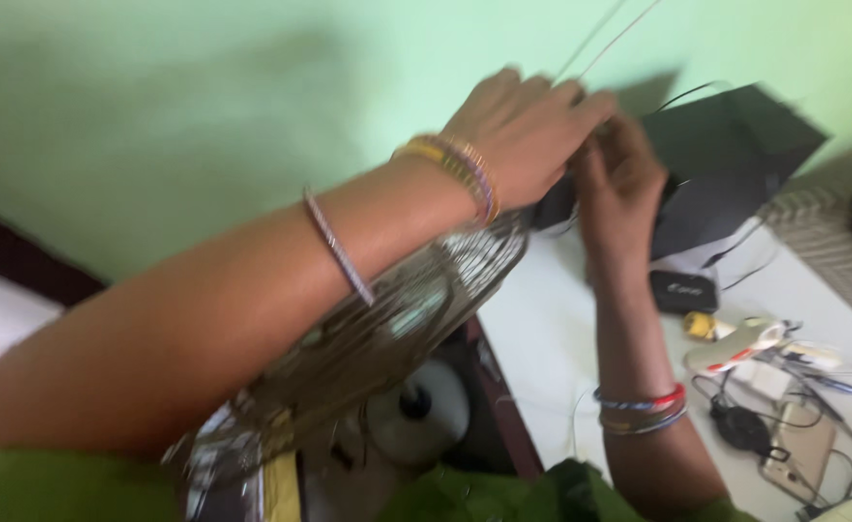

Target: The person adjusts and secures the front grill of a standing fan, then plugs the fan's power cord into a wall socket. The person uses both hands to align and fasten the grill and to connect the plug.

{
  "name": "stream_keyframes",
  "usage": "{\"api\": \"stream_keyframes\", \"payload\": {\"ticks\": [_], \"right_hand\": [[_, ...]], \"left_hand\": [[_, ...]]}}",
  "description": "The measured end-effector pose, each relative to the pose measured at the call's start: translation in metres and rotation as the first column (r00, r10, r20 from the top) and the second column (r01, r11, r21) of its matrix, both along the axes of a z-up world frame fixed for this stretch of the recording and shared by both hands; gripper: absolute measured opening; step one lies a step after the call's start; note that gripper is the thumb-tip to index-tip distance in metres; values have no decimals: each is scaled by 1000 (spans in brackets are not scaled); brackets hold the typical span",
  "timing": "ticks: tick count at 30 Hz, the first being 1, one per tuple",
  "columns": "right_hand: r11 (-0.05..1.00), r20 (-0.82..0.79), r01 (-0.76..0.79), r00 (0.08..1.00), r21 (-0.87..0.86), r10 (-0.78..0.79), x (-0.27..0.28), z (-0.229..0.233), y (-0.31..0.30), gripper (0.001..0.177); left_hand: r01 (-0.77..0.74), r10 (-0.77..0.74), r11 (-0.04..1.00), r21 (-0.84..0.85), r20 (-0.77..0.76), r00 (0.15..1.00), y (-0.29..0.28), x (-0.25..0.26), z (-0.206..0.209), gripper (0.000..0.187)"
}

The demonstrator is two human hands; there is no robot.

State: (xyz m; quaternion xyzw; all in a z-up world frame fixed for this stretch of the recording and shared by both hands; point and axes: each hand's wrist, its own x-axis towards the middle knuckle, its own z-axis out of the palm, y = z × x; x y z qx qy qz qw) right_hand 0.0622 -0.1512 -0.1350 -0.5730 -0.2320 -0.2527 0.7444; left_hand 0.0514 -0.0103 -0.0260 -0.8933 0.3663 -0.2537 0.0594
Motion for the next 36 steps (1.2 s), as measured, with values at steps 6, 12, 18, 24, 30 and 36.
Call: {"api": "stream_keyframes", "payload": {"ticks": [6, 12, 18, 24, 30, 36], "right_hand": [[982, 122, -25, 991, -189, 49, -29, 18, 10, 35], [956, 220, 95, 975, -278, -33, -94, 47, 36, 33], [901, 291, 283, 938, -329, -188, -143, 53, 52, 31], [821, 409, 452, 862, -349, -301, -198, 28, 65, 30], [863, 288, 389, 909, -323, -302, -241, 16, 73, 24], [832, 186, 414, 910, -369, -370, -251, 6, 75, 24]], "left_hand": [[160, -162, 973, -165, 3, 987, 39, -9, -6, 35], [283, -283, 939, -198, 30, 959, 72, -59, 14, 27], [-64, 0, 961, -269, -232, 973, 120, -133, 36, 21], [244, -219, 819, -520, 110, 969, 169, -206, -3, 28], [146, -117, 779, -610, 87, 989, 180, -226, -46, 17], [45, -51, 682, -730, 13, 999, 183, -236, -74, 14]]}}
